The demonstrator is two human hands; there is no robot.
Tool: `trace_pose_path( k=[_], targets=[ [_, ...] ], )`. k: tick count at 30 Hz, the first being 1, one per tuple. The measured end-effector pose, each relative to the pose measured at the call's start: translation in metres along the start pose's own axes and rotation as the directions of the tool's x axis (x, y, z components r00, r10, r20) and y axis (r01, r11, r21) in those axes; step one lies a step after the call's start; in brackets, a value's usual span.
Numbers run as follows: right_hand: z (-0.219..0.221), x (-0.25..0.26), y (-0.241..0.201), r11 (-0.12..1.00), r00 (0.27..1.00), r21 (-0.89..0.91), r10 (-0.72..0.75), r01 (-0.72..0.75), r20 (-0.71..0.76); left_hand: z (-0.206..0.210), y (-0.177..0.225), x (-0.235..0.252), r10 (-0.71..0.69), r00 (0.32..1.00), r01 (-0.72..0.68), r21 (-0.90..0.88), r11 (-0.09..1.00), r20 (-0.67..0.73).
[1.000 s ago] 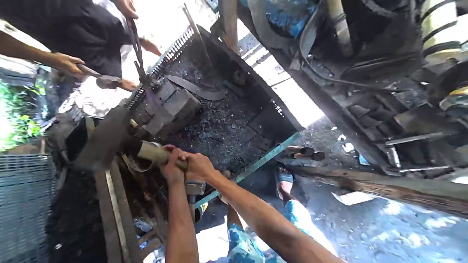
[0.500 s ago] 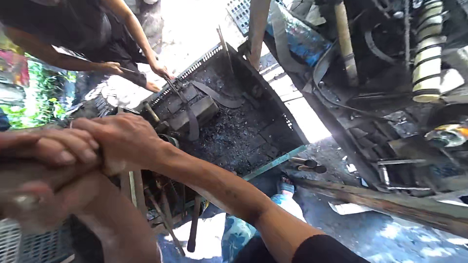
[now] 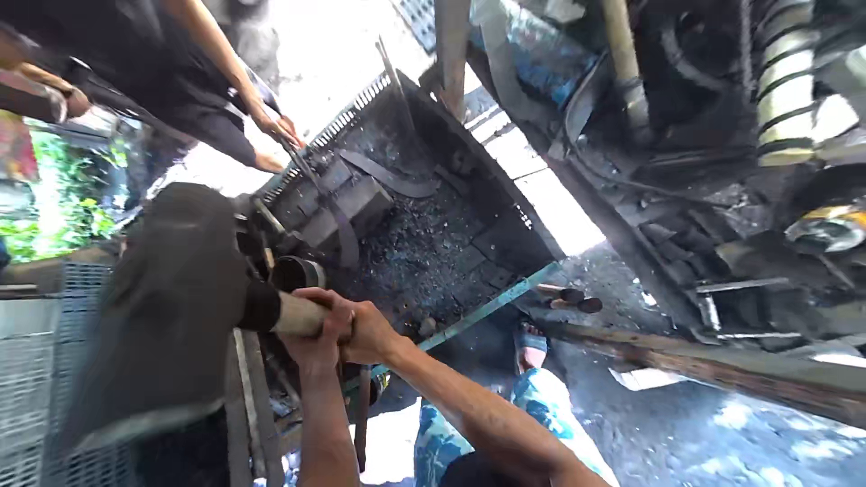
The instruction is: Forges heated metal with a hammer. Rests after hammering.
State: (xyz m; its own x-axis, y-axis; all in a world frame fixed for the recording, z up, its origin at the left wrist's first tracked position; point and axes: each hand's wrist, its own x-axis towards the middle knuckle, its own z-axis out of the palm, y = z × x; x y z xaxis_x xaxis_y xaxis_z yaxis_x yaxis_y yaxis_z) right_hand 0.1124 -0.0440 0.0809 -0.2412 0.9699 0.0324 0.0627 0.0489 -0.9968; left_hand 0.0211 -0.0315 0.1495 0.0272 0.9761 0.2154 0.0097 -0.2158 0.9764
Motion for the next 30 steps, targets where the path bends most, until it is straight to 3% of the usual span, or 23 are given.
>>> trace_pose_path(
  k=[2,4,6,7,8,9,11,12,13,14,15,17,20,22,25,27,28,30],
  targets=[
    [-0.01,0.016,-0.065,0.987,0.987,-0.027,-0.158,0.158,0.019,-0.001,0.068,0.019,0.174,0.978,-0.176,0.008,0.984,0.111],
    [-0.023,0.044,-0.119,0.944,0.946,-0.072,-0.324,0.321,-0.029,-0.002,0.122,0.053,0.316,0.913,-0.325,-0.007,0.946,0.256],
    [-0.031,0.082,-0.14,0.863,0.856,-0.152,-0.501,0.482,-0.13,-0.001,0.142,0.089,0.421,0.848,-0.431,-0.042,0.901,0.321],
    [-0.034,0.101,-0.134,0.835,0.819,-0.173,-0.548,0.522,-0.17,0.0,0.132,0.106,0.458,0.83,-0.461,-0.073,0.885,0.318],
    [-0.037,0.116,-0.113,0.838,0.819,-0.188,-0.543,0.513,-0.185,-0.001,0.104,0.118,0.462,0.83,-0.46,-0.085,0.884,0.313],
    [-0.037,0.121,-0.075,0.879,0.867,-0.188,-0.469,0.439,-0.169,-0.004,0.059,0.122,0.411,0.858,-0.407,-0.081,0.91,0.308],
    [-0.016,0.1,0.042,0.987,0.989,-0.128,-0.107,0.094,-0.101,-0.008,-0.066,0.095,0.119,0.979,-0.119,-0.011,0.993,0.167],
    [-0.001,0.08,0.104,0.986,0.99,-0.098,0.135,-0.139,-0.046,-0.011,-0.134,0.07,-0.092,0.994,0.09,0.022,0.996,0.066],
    [0.01,0.058,0.148,0.938,0.94,-0.073,0.341,-0.34,-0.002,-0.015,-0.192,0.046,-0.261,0.965,0.262,0.017,0.965,-0.018],
    [0.016,0.045,0.169,0.877,0.879,-0.087,0.477,-0.473,0.027,-0.021,-0.225,0.029,-0.369,0.927,0.369,-0.015,0.929,-0.065],
    [0.014,0.039,0.167,0.848,0.854,-0.164,0.518,-0.504,0.053,-0.025,-0.231,0.02,-0.392,0.917,0.387,-0.073,0.919,-0.073],
    [0.005,0.026,0.118,0.9,0.926,-0.284,0.368,-0.332,0.082,-0.025,-0.169,0.009,-0.253,0.967,0.241,-0.183,0.953,-0.041],
    [0.0,0.012,0.006,0.964,0.998,-0.258,-0.045,0.057,0.051,-0.026,-0.028,0.0,0.123,0.99,-0.105,-0.216,0.971,0.071],
    [-0.001,0.02,-0.062,0.936,0.953,-0.193,-0.302,0.295,-0.007,-0.026,0.053,0.008,0.316,0.934,-0.303,-0.102,0.948,0.164],
    [-0.012,0.061,-0.137,0.809,0.811,-0.159,-0.581,0.565,-0.073,-0.021,0.135,0.043,0.461,0.849,-0.491,0.065,0.869,0.259],
    [-0.023,0.096,-0.142,0.761,0.756,-0.206,-0.643,0.615,-0.121,-0.015,0.134,0.077,0.5,0.816,-0.546,0.101,0.832,0.291],
    [-0.025,0.111,-0.119,0.782,0.775,-0.219,-0.616,0.583,-0.14,-0.008,0.109,0.091,0.506,0.822,-0.547,0.109,0.83,0.261],
    [-0.016,0.113,-0.022,0.927,0.929,-0.195,-0.349,0.321,-0.127,-0.014,0.0,0.088,0.293,0.943,-0.317,0.154,0.936,0.16]
  ],
)
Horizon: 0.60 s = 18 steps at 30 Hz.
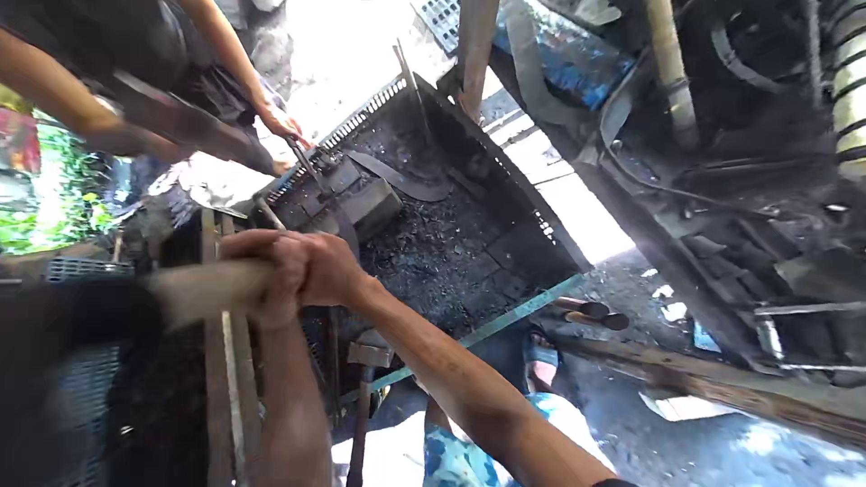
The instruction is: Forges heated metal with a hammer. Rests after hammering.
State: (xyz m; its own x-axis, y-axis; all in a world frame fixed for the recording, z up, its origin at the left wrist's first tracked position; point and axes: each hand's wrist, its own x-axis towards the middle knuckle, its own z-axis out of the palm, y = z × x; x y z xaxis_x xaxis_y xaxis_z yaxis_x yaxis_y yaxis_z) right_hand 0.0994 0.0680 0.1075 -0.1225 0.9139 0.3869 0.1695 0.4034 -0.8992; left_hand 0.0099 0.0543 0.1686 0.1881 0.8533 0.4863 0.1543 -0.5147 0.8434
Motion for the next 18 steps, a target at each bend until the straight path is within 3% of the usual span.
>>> trace_pose_path(
  k=[1,3,4,5,7,10,13,16,18],
  targets=[
    [0.019,-0.038,0.053,0.97,0.968,0.011,0.24,-0.241,0.078,0.005,-0.068,-0.037,-0.179,0.983,0.178,-0.041,0.983,-0.024],
    [0.052,-0.113,0.135,0.764,0.748,0.043,0.617,-0.644,0.244,0.026,-0.173,-0.109,-0.551,0.827,0.55,-0.048,0.834,-0.113],
    [0.057,-0.132,0.154,0.678,0.662,0.048,0.696,-0.733,0.279,0.036,-0.198,-0.125,-0.655,0.742,0.656,-0.044,0.753,-0.142],
    [0.053,-0.138,0.158,0.674,0.648,0.018,0.702,-0.738,0.295,0.043,-0.199,-0.128,-0.69,0.707,0.688,-0.072,0.722,-0.155],
    [0.037,-0.138,0.119,0.8,0.775,0.013,0.576,-0.599,0.26,0.038,-0.14,-0.119,-0.579,0.807,0.552,-0.202,0.809,-0.112],
    [0.007,-0.112,0.015,0.936,0.934,0.111,0.311,-0.333,0.175,0.014,-0.014,-0.087,-0.258,0.966,0.247,-0.294,0.923,0.002],
    [-0.018,-0.059,-0.066,0.984,0.997,0.173,0.033,-0.044,0.068,-0.006,0.089,-0.031,0.0,0.983,0.032,-0.175,0.984,0.185],
    [-0.023,0.006,-0.086,0.963,0.966,0.101,-0.243,0.252,-0.092,-0.02,0.11,0.025,0.182,0.956,-0.155,-0.134,0.979,0.229],
    [-0.014,0.025,-0.044,0.974,0.97,0.031,-0.218,0.223,-0.111,-0.017,0.058,0.041,0.186,0.961,-0.144,-0.202,0.969,0.205]
  ],
)
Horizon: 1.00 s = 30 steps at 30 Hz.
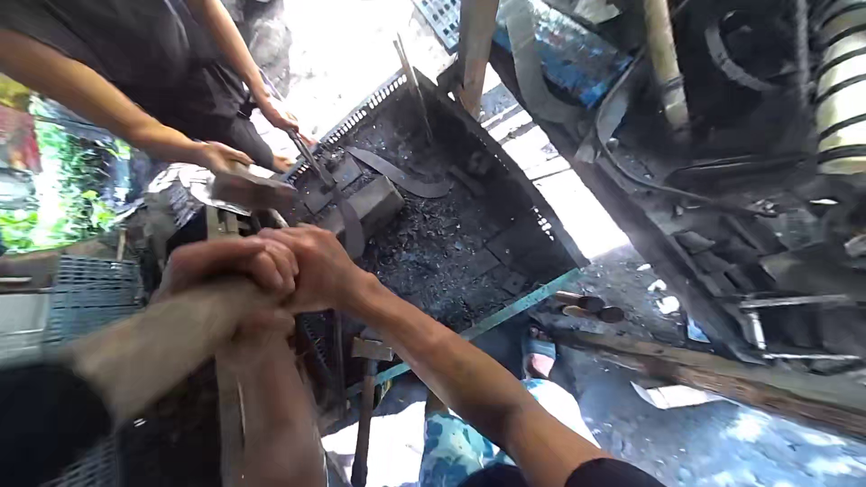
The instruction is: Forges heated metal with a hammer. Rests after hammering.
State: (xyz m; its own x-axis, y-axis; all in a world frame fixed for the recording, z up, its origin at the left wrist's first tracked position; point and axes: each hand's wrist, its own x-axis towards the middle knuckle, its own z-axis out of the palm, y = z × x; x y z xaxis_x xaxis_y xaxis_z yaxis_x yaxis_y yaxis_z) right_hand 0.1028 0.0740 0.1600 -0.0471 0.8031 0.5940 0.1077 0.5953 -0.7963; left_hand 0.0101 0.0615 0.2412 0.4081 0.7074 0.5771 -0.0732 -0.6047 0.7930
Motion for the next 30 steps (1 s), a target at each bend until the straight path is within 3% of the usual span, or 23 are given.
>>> trace_pose_path(
  k=[2,3,4,5,6,7,11,13,15,17,18,19,21,22,23,24,25,26,28,30],
  targets=[
    [0.014,-0.061,0.076,0.951,0.947,-0.051,0.309,-0.305,0.09,0.009,-0.103,-0.056,-0.185,0.975,0.173,-0.097,0.98,-0.125],
    [0.024,-0.112,0.11,0.843,0.827,-0.063,0.537,-0.534,0.166,0.018,-0.154,-0.105,-0.358,0.912,0.34,-0.119,0.933,-0.202],
    [0.034,-0.16,0.137,0.685,0.656,-0.07,0.718,-0.725,0.234,0.03,-0.199,-0.152,-0.533,0.801,0.506,-0.166,0.846,-0.274],
    [0.042,-0.193,0.152,0.527,0.492,-0.073,0.827,-0.846,0.271,0.04,-0.228,-0.185,-0.658,0.675,0.631,-0.2,0.749,-0.334],
    [0.04,-0.206,0.156,0.434,0.388,-0.107,0.873,-0.895,0.296,0.049,-0.236,-0.198,-0.74,0.572,0.714,-0.231,0.661,-0.354],
    [0.033,-0.204,0.149,0.46,0.408,-0.139,0.866,-0.877,0.29,0.054,-0.225,-0.191,-0.758,0.55,0.729,-0.242,0.641,-0.351],
    [0.013,-0.149,0.036,0.828,0.815,0.015,0.548,-0.56,0.19,0.045,-0.069,-0.131,-0.486,0.818,0.459,-0.159,0.874,-0.308],
    [-0.001,-0.102,-0.01,0.934,0.927,0.052,0.344,-0.355,0.149,0.037,-0.003,-0.087,-0.316,0.933,0.306,-0.081,0.949,-0.173],
    [-0.016,-0.052,-0.044,0.982,0.981,0.068,0.172,-0.178,0.085,0.029,0.041,-0.039,-0.144,0.989,0.144,-0.005,0.99,-0.044],
    [-0.023,-0.01,-0.048,0.999,0.999,0.037,0.037,-0.037,0.012,0.02,0.046,-0.004,-0.009,1.0,0.01,0.045,0.999,-0.013],
    [-0.021,0.001,-0.033,1.0,1.0,0.006,0.011,-0.011,-0.007,0.015,0.029,0.005,0.026,0.999,-0.025,0.04,0.999,-0.024],
    [-0.015,-0.002,-0.006,0.999,0.999,-0.018,0.039,-0.039,-0.008,0.014,-0.002,0.002,0.026,0.998,-0.025,0.026,0.999,-0.058],
    [0.004,-0.059,0.07,0.944,0.941,-0.062,0.328,-0.323,0.08,0.016,-0.101,-0.053,-0.149,0.975,0.15,-0.007,0.989,-0.167],
    [0.016,-0.109,0.108,0.837,0.82,-0.088,0.547,-0.54,0.168,0.025,-0.153,-0.101,-0.33,0.914,0.327,-0.054,0.944,-0.235],
    [0.027,-0.159,0.137,0.683,0.648,-0.11,0.724,-0.722,0.237,0.039,-0.197,-0.147,-0.513,0.798,0.501,-0.124,0.856,-0.316],
    [0.033,-0.195,0.153,0.534,0.49,-0.123,0.829,-0.836,0.268,0.052,-0.225,-0.182,-0.647,0.667,0.633,-0.176,0.753,-0.369],
    [0.033,-0.212,0.157,0.443,0.392,-0.157,0.877,-0.882,0.277,0.061,-0.235,-0.198,-0.726,0.566,0.71,-0.216,0.67,-0.391],
    [0.026,-0.211,0.147,0.457,0.396,-0.211,0.876,-0.864,0.275,0.066,-0.224,-0.197,-0.737,0.556,0.706,-0.248,0.663,-0.384],
    [0.011,-0.185,0.091,0.64,0.592,-0.231,0.767,-0.733,0.247,0.06,-0.152,-0.171,-0.625,0.709,0.54,-0.319,0.779,-0.327],
    [-0.004,-0.145,0.025,0.828,0.806,-0.143,0.56,-0.542,0.192,0.049,-0.069,-0.129,-0.409,0.885,0.33,-0.321,0.888,-0.222]
  ],
)
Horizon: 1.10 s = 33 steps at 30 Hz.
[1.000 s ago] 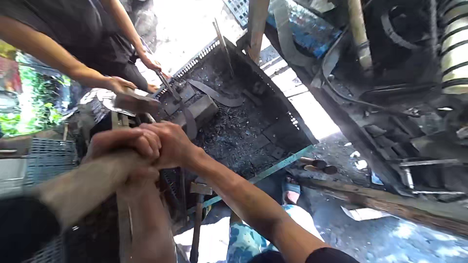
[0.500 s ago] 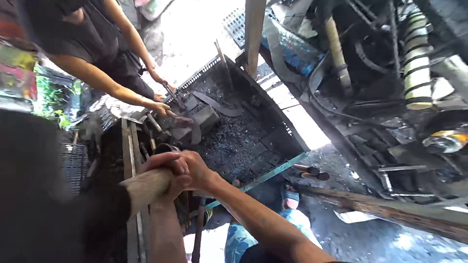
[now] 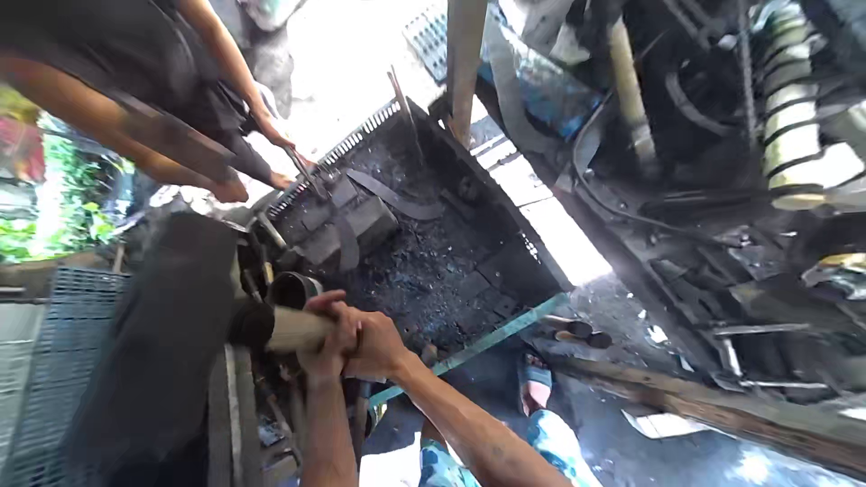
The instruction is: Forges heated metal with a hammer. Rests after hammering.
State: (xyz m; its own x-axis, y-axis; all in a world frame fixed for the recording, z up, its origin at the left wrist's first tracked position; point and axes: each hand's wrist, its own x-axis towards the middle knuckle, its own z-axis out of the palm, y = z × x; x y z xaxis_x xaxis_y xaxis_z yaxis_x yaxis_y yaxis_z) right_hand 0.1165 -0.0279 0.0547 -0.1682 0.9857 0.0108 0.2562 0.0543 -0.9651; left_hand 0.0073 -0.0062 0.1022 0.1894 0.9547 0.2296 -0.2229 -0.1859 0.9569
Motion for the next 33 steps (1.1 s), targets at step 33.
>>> trace_pose_path(
  k=[33],
  targets=[
    [0.052,0.039,0.136,0.86,0.862,0.125,0.469,-0.496,0.194,-0.055,-0.173,0.018,-0.33,0.915,0.362,0.109,0.926,-0.233]
  ],
)
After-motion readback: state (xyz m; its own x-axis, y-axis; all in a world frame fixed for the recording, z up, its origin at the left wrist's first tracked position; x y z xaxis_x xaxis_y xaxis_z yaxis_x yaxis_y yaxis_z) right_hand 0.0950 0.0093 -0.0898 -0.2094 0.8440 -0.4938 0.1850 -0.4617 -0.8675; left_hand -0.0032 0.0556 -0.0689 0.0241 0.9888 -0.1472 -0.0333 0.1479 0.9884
